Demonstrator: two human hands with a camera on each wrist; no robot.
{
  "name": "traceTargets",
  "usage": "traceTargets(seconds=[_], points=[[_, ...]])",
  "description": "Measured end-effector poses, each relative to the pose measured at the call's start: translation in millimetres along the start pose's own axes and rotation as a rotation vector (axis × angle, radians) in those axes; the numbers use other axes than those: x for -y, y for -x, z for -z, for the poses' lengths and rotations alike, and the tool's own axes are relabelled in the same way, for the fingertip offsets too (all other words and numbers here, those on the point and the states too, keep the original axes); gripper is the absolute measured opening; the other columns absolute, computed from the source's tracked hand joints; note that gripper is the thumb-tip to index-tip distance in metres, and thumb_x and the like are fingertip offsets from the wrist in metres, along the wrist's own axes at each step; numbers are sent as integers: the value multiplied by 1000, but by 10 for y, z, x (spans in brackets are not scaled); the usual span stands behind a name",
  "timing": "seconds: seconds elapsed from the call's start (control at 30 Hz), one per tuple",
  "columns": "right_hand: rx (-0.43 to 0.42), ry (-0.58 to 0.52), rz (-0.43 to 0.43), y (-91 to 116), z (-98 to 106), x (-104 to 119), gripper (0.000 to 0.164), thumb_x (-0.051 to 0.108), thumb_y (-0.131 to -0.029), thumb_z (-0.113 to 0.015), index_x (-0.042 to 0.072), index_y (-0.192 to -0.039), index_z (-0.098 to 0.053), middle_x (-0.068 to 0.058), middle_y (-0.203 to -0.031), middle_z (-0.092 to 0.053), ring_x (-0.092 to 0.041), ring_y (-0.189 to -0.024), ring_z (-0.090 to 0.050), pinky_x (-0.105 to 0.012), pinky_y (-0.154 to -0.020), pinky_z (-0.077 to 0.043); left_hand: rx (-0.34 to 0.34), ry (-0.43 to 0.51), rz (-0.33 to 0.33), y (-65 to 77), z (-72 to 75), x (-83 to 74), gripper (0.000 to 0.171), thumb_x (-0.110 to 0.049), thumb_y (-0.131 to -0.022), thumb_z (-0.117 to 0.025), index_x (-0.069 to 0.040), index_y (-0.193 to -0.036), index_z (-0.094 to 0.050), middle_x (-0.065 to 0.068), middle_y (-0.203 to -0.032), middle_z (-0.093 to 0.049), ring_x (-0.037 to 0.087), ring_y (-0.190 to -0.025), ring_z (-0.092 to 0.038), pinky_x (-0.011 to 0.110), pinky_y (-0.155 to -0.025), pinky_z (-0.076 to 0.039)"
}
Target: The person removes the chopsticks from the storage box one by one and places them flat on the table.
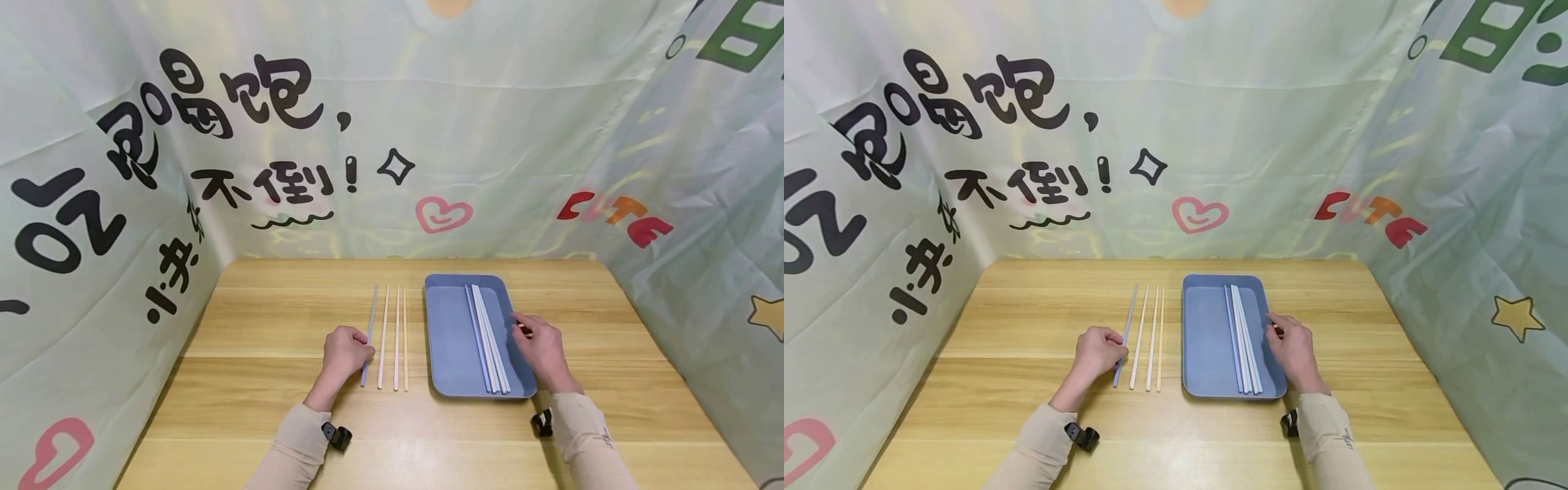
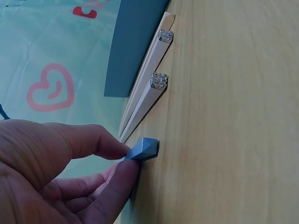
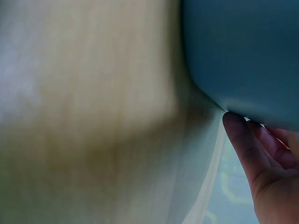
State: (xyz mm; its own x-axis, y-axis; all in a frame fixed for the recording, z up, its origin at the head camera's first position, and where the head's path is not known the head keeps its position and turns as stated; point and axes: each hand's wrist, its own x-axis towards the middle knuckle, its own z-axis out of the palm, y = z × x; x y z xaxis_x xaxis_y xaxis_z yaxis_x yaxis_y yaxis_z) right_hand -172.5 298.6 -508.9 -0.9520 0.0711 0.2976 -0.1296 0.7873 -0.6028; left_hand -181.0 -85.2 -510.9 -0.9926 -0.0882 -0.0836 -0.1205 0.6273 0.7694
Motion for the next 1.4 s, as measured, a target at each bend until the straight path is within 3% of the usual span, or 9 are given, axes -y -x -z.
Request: traceTargets(seconds=[0.3, 0.53, 0.77, 0.93, 1.13, 1.23, 1.4], points=[[-3, 3, -3, -9, -12, -22, 32, 0, -99, -64, -8, -129, -70, -31, -122, -71, -40, -96, -74, -19, -68, -56, 10, -5, 1, 1, 5, -10, 8, -3, -76, -81, -4, -81, -76, 4, -71, -73, 13, -61, -64, 25, -56, -51], [24, -6, -44, 3, 8, 1, 33, 2, -100, -63, -6, -132, -69, -30, -125, -70, -40, -100, -73, -30, -72, -60, 42, 34, 24, -13, 30, -9, 8, -4, -79, -80, -2, -85, -75, 5, -71, -73, 11, -53, -64, 24, -51, -52], [84, -13, -124, -10, 40, 20, 38, 10, -103, -61, -3, -139, -65, -30, -133, -67, -39, -107, -70, -21, -69, -54, 43, 18, 12, -37, 54, -35, 13, -6, -80, -81, 0, -90, -76, 7, -75, -74, 14, -62, -65, 26, -56, -53], [35, -7, -60, -24, 27, 26, 35, 3, -99, -66, -6, -133, -68, -31, -127, -70, -41, -101, -72, -23, -67, -57, 0, 17, -15, -46, 58, -92, 18, -9, -84, -79, 0, -99, -77, 12, -89, -78, 20, -75, -72, 31, -63, -57], [-60, 20, 109, -10, 0, -6, 32, -9, -91, -71, -10, -123, -71, -29, -119, -72, -39, -87, -74, -27, -63, -60, -73, 61, -84, -41, 30, -237, 27, -9, -88, -75, -1, -113, -76, 11, -92, -75, 23, -80, -69, 33, -67, -54], [-62, 30, 167, 0, 0, -13, 32, -12, -90, -70, -11, -122, -71, -29, -121, -71, -38, -86, -74, -34, -65, -62, -94, 106, -147, -25, -13, -333, 29, -5, -87, -73, 2, -115, -76, 13, -92, -74, 24, -80, -69, 34, -68, -55], [-22, 19, 162, 5, 16, -14, 35, -12, -90, -70, -12, -125, -69, -30, -126, -68, -39, -89, -73, -35, -67, -63, -98, 168, -208, 16, -113, -524, 28, -4, -88, -72, 3, -116, -75, 14, -94, -74, 26, -86, -69, 38, -75, -59]])
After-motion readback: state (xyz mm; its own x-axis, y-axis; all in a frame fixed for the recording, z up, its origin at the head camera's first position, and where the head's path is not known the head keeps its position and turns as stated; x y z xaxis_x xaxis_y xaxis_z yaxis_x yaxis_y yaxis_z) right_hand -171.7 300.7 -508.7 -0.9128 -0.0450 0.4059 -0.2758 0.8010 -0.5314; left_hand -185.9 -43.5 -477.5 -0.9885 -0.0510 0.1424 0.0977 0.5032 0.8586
